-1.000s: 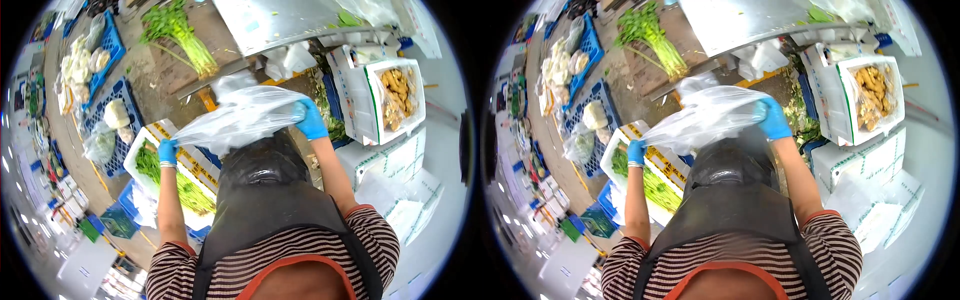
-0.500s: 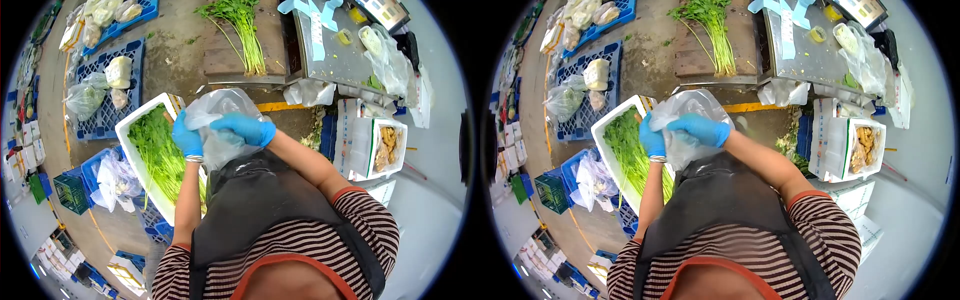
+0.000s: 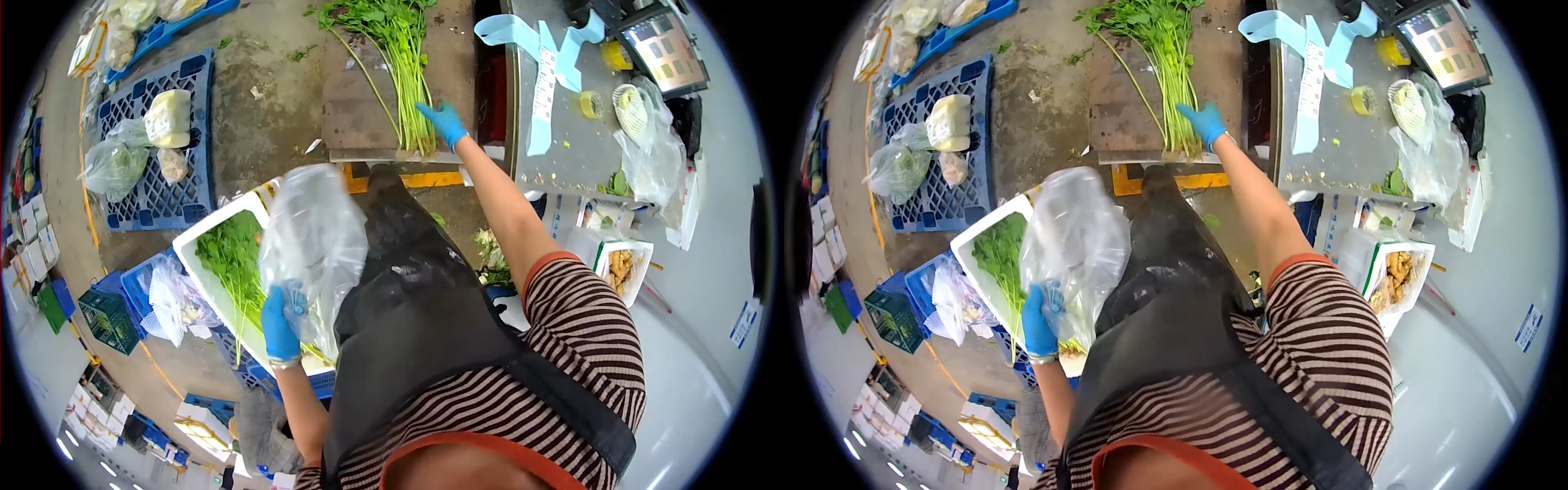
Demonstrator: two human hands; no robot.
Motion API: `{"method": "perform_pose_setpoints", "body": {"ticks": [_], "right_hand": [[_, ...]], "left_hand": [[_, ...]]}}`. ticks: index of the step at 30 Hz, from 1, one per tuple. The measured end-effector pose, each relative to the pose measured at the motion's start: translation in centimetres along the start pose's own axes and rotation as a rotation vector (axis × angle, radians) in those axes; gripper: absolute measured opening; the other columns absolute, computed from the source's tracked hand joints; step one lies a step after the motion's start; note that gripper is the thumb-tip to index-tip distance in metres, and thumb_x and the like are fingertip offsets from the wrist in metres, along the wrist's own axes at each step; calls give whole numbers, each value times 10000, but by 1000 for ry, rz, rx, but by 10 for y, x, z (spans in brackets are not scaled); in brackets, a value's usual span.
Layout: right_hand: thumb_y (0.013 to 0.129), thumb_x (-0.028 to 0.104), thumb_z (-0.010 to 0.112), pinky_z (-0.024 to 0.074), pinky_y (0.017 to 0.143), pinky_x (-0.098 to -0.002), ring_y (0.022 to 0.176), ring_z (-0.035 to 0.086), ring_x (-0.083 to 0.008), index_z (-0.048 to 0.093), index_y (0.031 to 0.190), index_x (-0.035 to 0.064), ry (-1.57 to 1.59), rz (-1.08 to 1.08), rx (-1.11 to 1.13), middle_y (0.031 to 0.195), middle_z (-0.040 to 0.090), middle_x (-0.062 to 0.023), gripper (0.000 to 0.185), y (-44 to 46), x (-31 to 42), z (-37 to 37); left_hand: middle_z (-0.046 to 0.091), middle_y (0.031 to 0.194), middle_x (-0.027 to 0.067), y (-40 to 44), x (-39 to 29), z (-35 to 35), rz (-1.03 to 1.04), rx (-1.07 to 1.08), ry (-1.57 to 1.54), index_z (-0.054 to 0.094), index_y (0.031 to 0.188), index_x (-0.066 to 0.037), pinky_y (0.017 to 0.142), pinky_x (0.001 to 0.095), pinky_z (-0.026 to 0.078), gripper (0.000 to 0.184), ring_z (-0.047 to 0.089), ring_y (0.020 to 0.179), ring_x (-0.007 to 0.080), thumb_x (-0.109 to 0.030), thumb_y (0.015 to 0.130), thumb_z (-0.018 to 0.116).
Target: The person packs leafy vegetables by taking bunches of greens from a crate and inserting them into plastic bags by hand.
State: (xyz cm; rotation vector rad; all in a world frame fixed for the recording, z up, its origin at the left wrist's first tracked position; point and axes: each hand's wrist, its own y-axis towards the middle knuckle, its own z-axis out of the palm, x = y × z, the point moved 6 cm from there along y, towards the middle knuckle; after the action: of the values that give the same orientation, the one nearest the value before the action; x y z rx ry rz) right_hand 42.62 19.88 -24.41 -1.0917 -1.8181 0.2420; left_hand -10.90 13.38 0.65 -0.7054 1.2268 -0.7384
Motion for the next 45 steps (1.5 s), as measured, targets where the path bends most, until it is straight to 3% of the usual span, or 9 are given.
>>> {"method": "perform_pose_setpoints", "body": {"ticks": [5, 9, 13, 18, 22, 27, 36, 41, 45], "right_hand": [[535, 788, 726, 233, 1129, -518, 1420, 192, -424, 178, 1450, -77, -386, 311, -201, 1500, 210, -315, 1374, 53, 48, 26], [560, 665, 795, 293, 1086, -534, 1390, 250, -415, 145, 1470, -34, -588, 182, -419, 1507, 246, -244, 1318, 51, 87, 101], [670, 396, 839, 432, 975, -479, 1196, 482, -388, 238, 1447, -22, -379, 100, -385, 1363, 418, -229, 1068, 44, 83, 88], [729, 101, 687, 513, 809, -462, 917, 638, -375, 485, 1252, -4, -219, 149, -454, 1046, 615, -238, 570, 66, 44, 54], [775, 143, 684, 507, 739, -353, 819, 614, -193, 595, 1160, -13, 366, 155, 238, 937, 655, -92, 425, 99, 20, 48], [901, 199, 623, 506, 874, -360, 1043, 585, -206, 402, 1423, 32, 1062, 290, 1081, 1269, 585, -106, 591, 32, 73, 25], [894, 154, 630, 504, 656, -255, 687, 550, -83, 488, 1335, 13, 948, 83, 847, 825, 568, 21, 485, -29, 180, 22], [893, 172, 636, 501, 673, -268, 712, 556, -90, 469, 1356, -2, 918, -343, 811, 834, 569, 7, 521, -106, 332, 1], [860, 160, 686, 516, 695, -291, 763, 612, -122, 540, 1243, 10, 745, -474, 842, 911, 634, -19, 436, -166, 409, 27]], "left_hand": [[648, 1048, 147, 37, -17, 37, 8, -222, 15, 584, 1156, 49, 836, 356, 487, 484, 611, 900, 231, -396, 1000, 475], [648, 991, 131, 62, -20, 32, 206, -516, 782, 565, 1157, 82, 800, 329, 498, 441, 596, 846, 172, -326, 1013, 481], [634, 891, 112, 58, -53, 56, 196, -696, 579, 556, 1109, 51, 625, 282, 530, 279, 615, 719, 166, -202, 1006, 498], [628, 976, 115, 66, -93, 74, 285, -607, 296, 522, 1162, 50, 810, 295, 507, 247, 615, 872, 176, -78, 962, 456], [619, 974, 103, 78, -106, 59, 314, -588, 353, 508, 1191, 29, 770, 281, 492, 282, 587, 809, 154, -87, 940, 454], [589, 915, 51, 102, -121, 29, 289, -595, 459, 519, 1197, 5, 641, 255, 465, 294, 530, 727, 115, -155, 952, 486], [606, 1159, 135, 179, -161, 62, 498, -244, 776, 501, 1272, 31, 939, 356, 447, 483, 571, 1064, 265, -195, 879, 666], [638, 847, 52, 192, -188, 93, 331, -124, 592, 570, 1182, -9, 497, 251, 474, 326, 584, 656, 103, -151, 895, 633], [621, 805, 39, 166, -220, 124, 331, -39, 566, 597, 1149, -25, 499, 252, 469, 313, 581, 643, 101, -192, 891, 658]]}}
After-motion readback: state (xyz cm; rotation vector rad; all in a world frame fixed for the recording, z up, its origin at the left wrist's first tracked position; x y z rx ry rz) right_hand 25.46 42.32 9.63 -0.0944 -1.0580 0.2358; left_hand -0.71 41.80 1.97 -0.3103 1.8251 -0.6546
